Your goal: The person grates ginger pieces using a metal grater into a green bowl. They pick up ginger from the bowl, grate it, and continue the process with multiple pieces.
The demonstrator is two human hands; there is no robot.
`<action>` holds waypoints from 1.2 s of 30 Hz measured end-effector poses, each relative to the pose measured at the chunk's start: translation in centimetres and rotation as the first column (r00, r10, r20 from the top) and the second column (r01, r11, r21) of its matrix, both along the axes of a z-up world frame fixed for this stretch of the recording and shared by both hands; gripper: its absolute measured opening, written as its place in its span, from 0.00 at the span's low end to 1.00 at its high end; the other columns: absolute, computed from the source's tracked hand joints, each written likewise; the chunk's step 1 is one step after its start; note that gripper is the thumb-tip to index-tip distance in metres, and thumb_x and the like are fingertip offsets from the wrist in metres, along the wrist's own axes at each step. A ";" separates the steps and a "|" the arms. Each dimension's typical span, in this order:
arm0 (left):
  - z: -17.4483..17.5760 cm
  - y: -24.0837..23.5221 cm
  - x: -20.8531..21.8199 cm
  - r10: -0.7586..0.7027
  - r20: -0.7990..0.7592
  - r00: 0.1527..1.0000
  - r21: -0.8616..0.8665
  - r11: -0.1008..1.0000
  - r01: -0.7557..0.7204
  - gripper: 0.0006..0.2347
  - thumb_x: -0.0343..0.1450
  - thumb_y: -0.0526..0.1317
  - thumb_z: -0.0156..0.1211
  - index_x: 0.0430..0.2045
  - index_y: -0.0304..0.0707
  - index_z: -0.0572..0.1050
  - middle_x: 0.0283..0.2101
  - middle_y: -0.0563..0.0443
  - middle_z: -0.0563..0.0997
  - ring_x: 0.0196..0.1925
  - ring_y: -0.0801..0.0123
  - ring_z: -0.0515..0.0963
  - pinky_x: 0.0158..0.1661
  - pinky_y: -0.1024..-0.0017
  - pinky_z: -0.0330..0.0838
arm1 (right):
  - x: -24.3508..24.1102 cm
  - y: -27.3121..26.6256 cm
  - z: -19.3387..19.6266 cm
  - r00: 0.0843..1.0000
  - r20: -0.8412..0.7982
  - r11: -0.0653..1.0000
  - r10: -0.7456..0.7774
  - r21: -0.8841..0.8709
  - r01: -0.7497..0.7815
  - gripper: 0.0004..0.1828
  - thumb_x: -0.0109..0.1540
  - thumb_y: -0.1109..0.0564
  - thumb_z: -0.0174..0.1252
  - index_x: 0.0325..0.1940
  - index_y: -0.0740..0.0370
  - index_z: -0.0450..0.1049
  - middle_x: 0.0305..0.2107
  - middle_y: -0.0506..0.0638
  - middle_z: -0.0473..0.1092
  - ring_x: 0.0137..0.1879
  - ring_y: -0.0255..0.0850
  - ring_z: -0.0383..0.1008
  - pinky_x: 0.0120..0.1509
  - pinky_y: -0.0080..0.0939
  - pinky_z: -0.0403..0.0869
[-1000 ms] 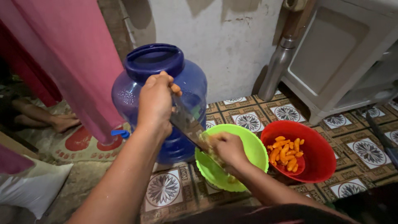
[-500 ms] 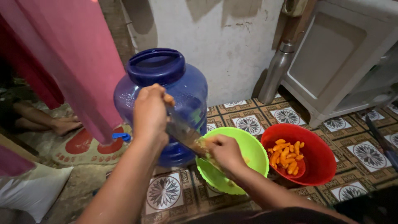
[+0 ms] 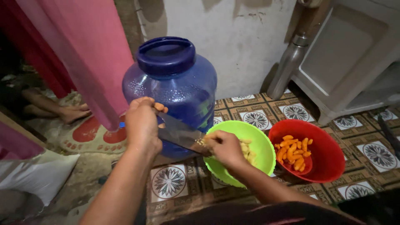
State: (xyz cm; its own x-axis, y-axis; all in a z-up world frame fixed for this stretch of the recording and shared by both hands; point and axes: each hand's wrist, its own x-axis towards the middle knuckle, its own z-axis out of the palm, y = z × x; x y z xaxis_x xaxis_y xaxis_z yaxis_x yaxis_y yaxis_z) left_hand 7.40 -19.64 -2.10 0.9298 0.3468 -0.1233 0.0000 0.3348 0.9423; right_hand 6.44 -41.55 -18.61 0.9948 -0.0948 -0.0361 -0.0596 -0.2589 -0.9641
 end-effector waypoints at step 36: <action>1.2 -0.3 1.6 -0.358 0.020 0.934 -0.221 0.909 0.353 0.13 0.60 0.36 0.53 0.36 0.37 0.76 0.35 0.49 0.85 0.39 0.66 0.82 0.39 0.64 0.67 | -1.1 -2.9 0.6 0.973 -0.102 0.960 -0.208 -0.211 0.183 0.11 0.60 0.54 0.66 0.40 0.64 0.82 0.28 0.50 0.76 0.32 0.36 0.73 0.39 0.37 0.70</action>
State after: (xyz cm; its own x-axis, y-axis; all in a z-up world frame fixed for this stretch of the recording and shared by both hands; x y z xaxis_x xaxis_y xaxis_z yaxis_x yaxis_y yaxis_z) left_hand 8.97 -19.91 -0.90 0.9830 -0.0437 -0.1781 0.1755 0.5051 0.8450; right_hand 5.39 -44.48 -17.96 0.9452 -0.3048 -0.1166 -0.2423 -0.4161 -0.8764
